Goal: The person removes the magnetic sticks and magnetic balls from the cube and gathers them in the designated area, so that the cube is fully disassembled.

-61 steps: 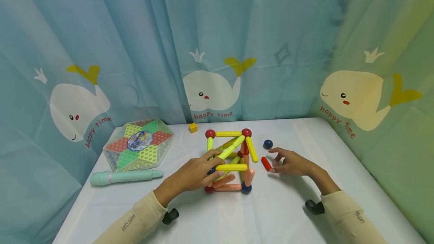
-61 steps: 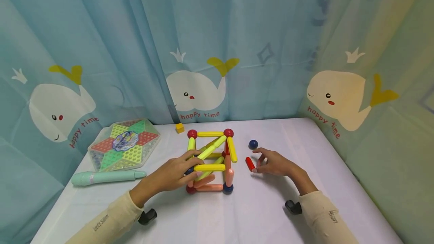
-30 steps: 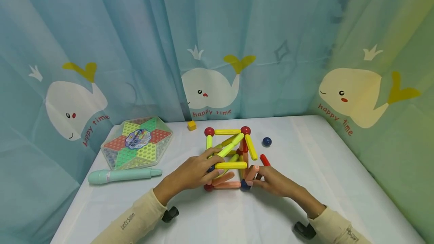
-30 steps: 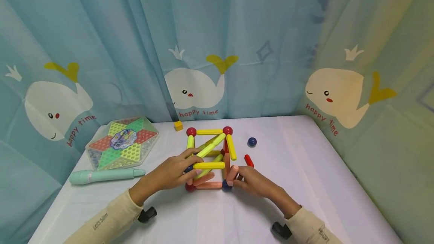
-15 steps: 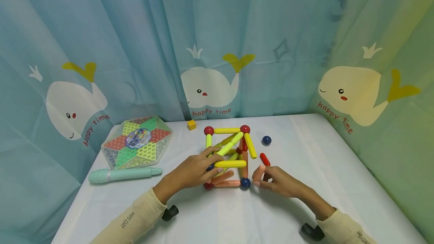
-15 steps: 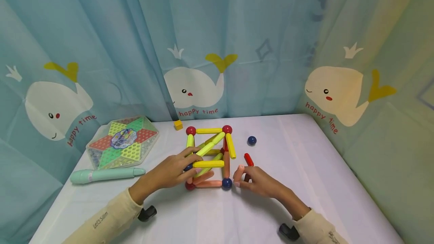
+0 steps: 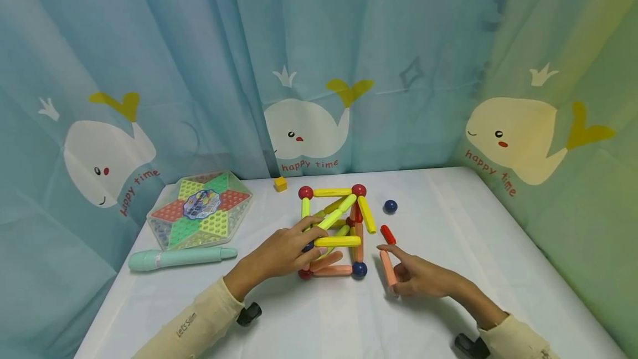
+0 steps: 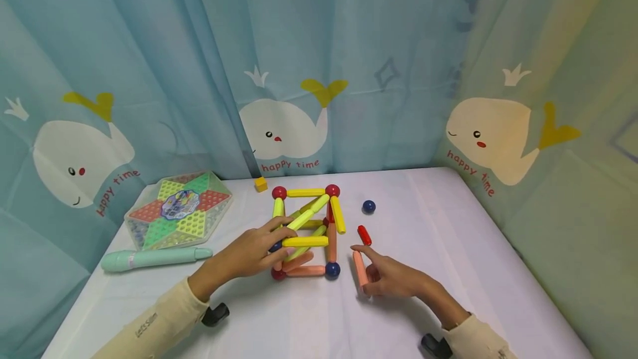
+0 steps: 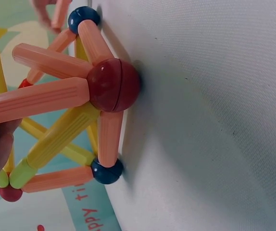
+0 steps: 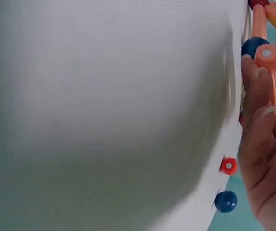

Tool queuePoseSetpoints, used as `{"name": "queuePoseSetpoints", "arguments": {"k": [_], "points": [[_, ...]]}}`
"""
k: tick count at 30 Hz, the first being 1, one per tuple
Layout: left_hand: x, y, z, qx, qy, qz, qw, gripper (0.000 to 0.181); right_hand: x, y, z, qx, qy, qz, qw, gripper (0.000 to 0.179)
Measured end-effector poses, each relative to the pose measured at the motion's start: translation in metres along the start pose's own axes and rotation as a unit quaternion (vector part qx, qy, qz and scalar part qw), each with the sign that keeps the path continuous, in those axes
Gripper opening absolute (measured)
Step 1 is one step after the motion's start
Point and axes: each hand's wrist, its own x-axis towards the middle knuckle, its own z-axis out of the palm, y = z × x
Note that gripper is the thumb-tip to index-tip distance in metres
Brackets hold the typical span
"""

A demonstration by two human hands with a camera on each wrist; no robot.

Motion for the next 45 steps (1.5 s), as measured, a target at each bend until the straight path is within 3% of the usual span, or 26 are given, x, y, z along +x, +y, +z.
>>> {"name": "queuePoseSetpoints", "arguments": {"k": [4,11,16,24,30,37,45], "points": [[-0.002,-0.001,0.0,0.003,0.006,-0.002,1.0,0.033,0.004,-0.002,0.003,-0.011,-0.022,0.036,0.999,0.085],[-0.003,-0.001,-0.001,0.008,0.011,0.001,0.9999,0.033,0.013,-0.008,0.009,-0.072,-0.017,0.046,0.9962,0.073],[-0.003,-0.001,0.0,0.009,0.009,-0.001,0.9999,0.033,0.017,-0.012,0.01,-0.073,-0.008,0.05,0.996,0.079],[-0.003,0.0,0.0,0.008,0.011,0.0,0.9999,0.032,0.023,-0.01,0.011,-0.053,-0.03,0.062,0.9962,0.088],[-0.002,0.001,0.0,0.004,0.01,-0.001,0.9999,0.03,0.023,-0.007,0.012,-0.059,-0.026,0.043,0.997,0.096],[-0.002,0.001,-0.001,0.005,0.012,0.005,0.9999,0.031,0.022,-0.011,0.019,-0.093,0.011,0.056,0.994,0.093],[-0.002,0.0,0.001,0.009,0.012,0.009,0.9998,0.033,0.024,-0.012,0.016,-0.09,0.001,0.064,0.9939,0.09]]}}
